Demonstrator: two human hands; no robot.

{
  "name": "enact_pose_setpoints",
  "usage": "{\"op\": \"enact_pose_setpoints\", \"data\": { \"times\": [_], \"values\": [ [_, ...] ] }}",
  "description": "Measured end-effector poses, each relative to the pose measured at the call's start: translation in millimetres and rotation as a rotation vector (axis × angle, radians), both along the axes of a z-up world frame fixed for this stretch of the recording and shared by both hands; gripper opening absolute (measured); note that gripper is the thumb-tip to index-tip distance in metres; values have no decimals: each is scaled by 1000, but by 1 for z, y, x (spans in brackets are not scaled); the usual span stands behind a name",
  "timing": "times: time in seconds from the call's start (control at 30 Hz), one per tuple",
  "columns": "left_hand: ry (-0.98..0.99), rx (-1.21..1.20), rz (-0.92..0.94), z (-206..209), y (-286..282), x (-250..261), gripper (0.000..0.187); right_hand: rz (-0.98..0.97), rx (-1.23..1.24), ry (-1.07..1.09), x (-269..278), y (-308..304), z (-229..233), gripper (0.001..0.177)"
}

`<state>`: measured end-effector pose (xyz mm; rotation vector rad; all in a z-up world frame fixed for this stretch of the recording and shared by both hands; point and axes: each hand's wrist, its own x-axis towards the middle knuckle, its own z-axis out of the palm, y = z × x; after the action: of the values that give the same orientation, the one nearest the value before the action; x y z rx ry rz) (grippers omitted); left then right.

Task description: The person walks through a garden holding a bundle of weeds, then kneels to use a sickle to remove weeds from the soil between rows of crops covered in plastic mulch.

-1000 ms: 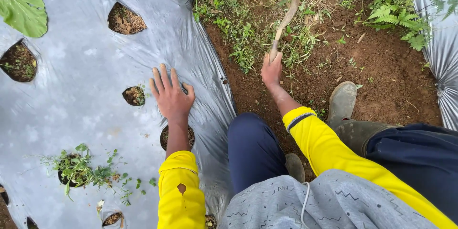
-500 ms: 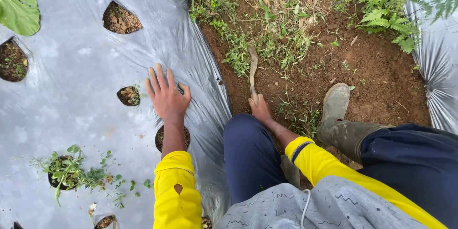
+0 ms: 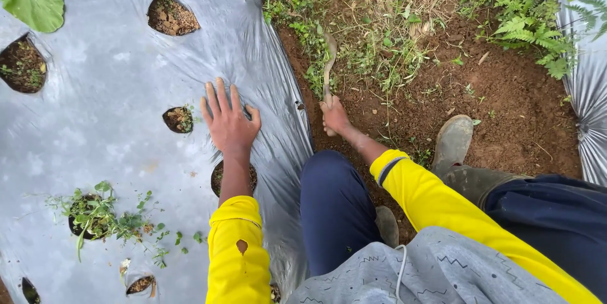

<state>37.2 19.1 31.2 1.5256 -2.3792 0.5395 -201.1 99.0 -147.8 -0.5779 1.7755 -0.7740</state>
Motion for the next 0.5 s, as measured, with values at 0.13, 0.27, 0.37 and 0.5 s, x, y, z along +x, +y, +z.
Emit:
{"op": "enact_pose_setpoints", "data": {
  "times": [0.13,0.27,0.37,0.5],
  "values": [
    [-1,14,2,-3,-5,1,57,-32,-15,-171,11,46,-21,27],
    [-1,39,9,-1,4,4,57,62,55,34,1,96,-12,33],
    [6,33,9,-4,-2,2,57,-17,86,173,-11,84,-75,33],
    [-8,34,17,-5,0,2,57,-196,-84,232,-33,19,-20,24]
  ]
}}
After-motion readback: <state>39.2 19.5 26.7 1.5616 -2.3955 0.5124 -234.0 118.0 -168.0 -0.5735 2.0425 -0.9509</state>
